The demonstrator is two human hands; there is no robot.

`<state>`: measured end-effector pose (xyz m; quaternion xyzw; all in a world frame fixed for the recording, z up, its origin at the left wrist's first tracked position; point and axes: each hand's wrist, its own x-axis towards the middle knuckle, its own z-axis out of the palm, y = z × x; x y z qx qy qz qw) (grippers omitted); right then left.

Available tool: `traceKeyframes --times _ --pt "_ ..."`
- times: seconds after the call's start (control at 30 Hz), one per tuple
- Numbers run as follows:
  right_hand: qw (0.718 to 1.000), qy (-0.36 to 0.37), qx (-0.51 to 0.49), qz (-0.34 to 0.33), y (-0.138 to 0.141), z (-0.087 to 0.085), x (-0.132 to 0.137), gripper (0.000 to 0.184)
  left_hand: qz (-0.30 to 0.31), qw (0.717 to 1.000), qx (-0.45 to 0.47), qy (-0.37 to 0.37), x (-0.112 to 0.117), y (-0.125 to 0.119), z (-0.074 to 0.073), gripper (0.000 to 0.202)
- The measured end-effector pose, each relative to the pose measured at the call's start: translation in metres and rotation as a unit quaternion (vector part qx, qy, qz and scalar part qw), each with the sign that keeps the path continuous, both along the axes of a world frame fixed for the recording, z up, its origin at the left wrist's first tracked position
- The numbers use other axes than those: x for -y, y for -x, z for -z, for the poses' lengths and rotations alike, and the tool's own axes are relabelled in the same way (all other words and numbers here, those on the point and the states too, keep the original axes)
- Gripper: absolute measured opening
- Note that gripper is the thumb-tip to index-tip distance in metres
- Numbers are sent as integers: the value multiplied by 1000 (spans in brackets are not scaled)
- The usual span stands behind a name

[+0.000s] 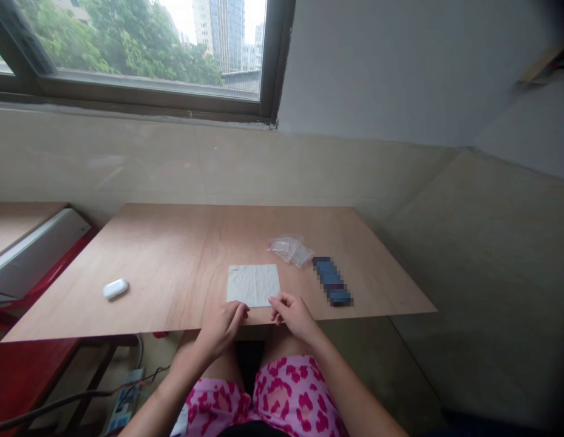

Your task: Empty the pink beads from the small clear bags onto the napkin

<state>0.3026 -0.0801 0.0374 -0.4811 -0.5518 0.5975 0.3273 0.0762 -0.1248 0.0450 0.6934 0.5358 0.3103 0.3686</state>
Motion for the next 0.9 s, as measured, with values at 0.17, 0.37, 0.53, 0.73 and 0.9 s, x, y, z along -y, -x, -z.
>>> traceKeyframes --times 0.17,0.37,0.53,0.73,0.9 --pt "977 87 -173 -93 30 -7 26 64 -19 989 143 15 8 -7 2 34" --pt "974 74 -190 -102 34 -11 39 80 -32 966 241 89 9 -16 8 53" --pt "939 153 -266 -159 33 -9 45 86 -4 958 251 136 26 -29 -10 51" --pt "910 188 -302 -212 39 -21 53 110 -7 961 236 144 32 -31 -23 49" --pt "904 198 -309 -218 45 -32 59 131 6 972 216 90 28 -32 -24 43"
